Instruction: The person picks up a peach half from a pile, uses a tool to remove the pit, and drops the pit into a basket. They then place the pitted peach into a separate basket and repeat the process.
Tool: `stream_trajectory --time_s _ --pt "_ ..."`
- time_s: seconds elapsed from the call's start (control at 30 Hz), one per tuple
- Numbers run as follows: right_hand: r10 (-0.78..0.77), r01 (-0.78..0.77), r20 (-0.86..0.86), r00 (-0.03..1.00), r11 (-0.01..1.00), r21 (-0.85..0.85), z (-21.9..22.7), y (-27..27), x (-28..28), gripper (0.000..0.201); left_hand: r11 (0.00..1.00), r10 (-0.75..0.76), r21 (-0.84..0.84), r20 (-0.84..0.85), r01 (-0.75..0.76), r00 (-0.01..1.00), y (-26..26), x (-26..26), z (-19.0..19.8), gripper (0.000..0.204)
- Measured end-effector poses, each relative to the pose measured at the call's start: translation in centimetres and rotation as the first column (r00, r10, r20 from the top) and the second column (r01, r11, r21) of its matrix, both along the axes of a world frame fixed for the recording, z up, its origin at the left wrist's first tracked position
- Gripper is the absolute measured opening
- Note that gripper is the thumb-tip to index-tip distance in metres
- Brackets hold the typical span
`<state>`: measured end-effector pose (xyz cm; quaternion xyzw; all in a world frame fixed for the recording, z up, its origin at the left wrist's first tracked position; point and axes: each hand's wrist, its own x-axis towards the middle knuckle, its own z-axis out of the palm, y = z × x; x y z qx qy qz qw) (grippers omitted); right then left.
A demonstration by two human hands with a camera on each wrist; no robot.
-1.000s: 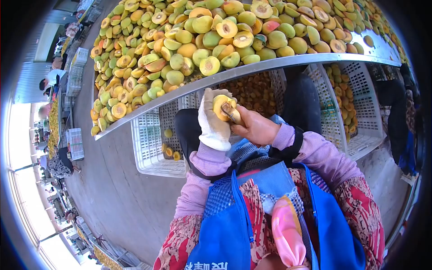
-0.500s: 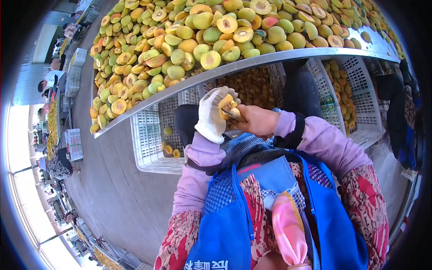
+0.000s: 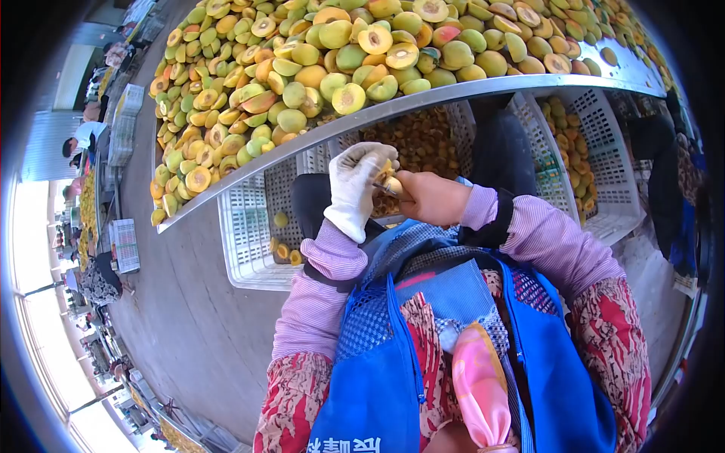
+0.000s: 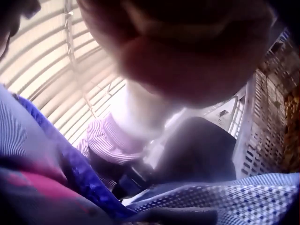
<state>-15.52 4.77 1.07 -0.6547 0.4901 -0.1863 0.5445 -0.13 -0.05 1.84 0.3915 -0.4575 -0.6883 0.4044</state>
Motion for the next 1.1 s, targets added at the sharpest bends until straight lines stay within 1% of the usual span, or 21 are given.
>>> stream_trajectory --time_s 0.03,0.17,0.23,0.3,0.43,0.47,0.5,0.53,0.57,0.6,0.63,0.7,0.77,0.8,0.83,0.87,0.93,0.97,1.0,1.03,1.1 --pt "-0.041 0.019 -0.055 0.998 0.935 -0.355 -1.0 0.2 0.2 0.019 0.991 0.081 0.113 -0.085 -0.072 0.993 0.1 -0.3 -0.2 0.021" --pt "-0.101 0.04 -0.21 0.972 0.96 -0.278 -2.0 -0.3 0.6 0.021 0.853 0.401 0.406 -0.107 -0.328 0.91 -0.4 -1.7 -2.9 0.019" --pt "-0.184 0.054 -0.33 0.926 0.928 -0.368 -2.4 -0.4 0.8 0.02 0.836 0.429 0.434 -0.133 -0.337 0.894 -0.9 -1.9 -3.3 0.018" --pt "-0.211 0.058 -0.363 0.907 0.919 -0.389 -2.4 -0.5 1.3 0.02 0.711 0.597 0.584 -0.208 -0.391 0.775 -1.4 -1.9 -3.4 0.018" --pt "-0.247 0.067 -0.351 0.903 0.889 -0.453 -3.1 -0.5 1.6 0.017 0.686 0.638 0.602 -0.23 -0.408 0.735 -1.3 -0.8 -2.3 0.022" --pt "-0.256 0.079 -0.315 0.914 0.873 -0.481 -3.3 0.1 1.3 0.018 0.796 0.572 0.483 -0.399 -0.366 0.717 -1.7 1.1 -2.7 0.022" --pt "-0.262 0.091 -0.3 0.917 0.871 -0.482 -4.1 0.6 0.9 0.019 0.867 0.496 0.135 -0.304 -0.479 0.813 -2.1 3.9 -3.7 0.023" --pt "-0.237 0.084 -0.35 0.907 0.913 -0.4 -4.8 0.6 0.7 0.019 0.783 0.62 0.232 -0.357 -0.577 0.699 -2.6 5.4 -1.3 0.02" --pt "-0.209 0.084 -0.398 0.893 0.948 -0.307 -5.7 0.8 0.5 0.02 0.732 0.681 0.247 -0.271 -0.635 0.68 -3.5 8.8 -0.9 0.02" --pt "-0.043 -0.097 -0.524 0.851 0.966 -0.238 -7.3 1.1 0.0 0.023 0.659 0.752 -0.144 0.118 -0.739 0.648 -4.5 12.1 -1.5 0.025" --pt "0.118 -0.264 -0.63 0.767 0.954 -0.143 -8.9 1.3 -0.2 0.027 0.594 0.803 -0.524 0.435 -0.611 0.408 -5.2 14.4 -1.7 0.031" --pt "0.095 -0.112 -0.606 0.79 0.994 0.01 -11.8 -0.6 0.3 0.029 0.555 0.8 -0.822 0.57 -0.129 -0.186 -6.2 15.0 1.0 0.032" --pt "0.072 0.042 -0.593 0.802 0.983 0.177 -12.1 -2.2 0.1 0.031 0.615 0.777 -0.782 0.623 -0.106 -0.09 -7.6 12.9 3.3 0.031" --pt "0.317 -0.189 -0.572 0.756 0.943 0.272 -11.5 -2.4 -0.1 0.037 0.676 0.736 -0.733 0.677 -0.08 0.007 -8.3 12.0 3.4 0.031" --pt "0.533 -0.396 -0.527 0.662 0.845 0.358 -11.1 -2.3 -0.3 0.046 0.646 0.745 -0.749 0.58 -0.143 0.328 -10.1 11.9 1.7 0.027" --pt "0.389 -0.397 -0.51 0.768 0.913 0.099 -16.9 -1.2 -0.4 0.046 0.688 0.674 -0.713 0.56 -0.134 0.482 -10.8 9.8 1.7 0.027" --pt "0.373 -0.393 -0.559 0.741 0.915 0.09 -16.7 -1.8 -1.0 0.043 0.752 0.533 -0.656 0.665 0.069 0.524 -11.6 5.3 1.7 0.03" --pt "0.367 -0.397 -0.59 0.719 0.914 0.085 -16.3 -1.6 -0.7 0.041 0.826 0.431 -0.526 0.82 0.2 0.376 -11.6 2.8 2.5 0.033" --pt "0.125 -0.078 -0.547 0.828 0.991 0.109 -13.8 -1.8 -0.3 0.032 0.881 0.334 -0.414 0.888 0.231 0.318 -12.0 1.4 1.7 0.043" --pt "0.12 -0.071 -0.552 0.825 0.991 0.11 -10.5 -2.0 -0.3 0.032 0.884 0.353 -0.413 0.896 0.217 0.269 -12.0 0.1 0.4 0.051" --pt "-0.225 0.205 -0.452 0.863 0.974 -0.095 -5.4 -2.3 -0.6 0.028 0.89 0.394 -0.453 0.816 0.045 0.423 -11.7 -1.2 -0.5 0.054"
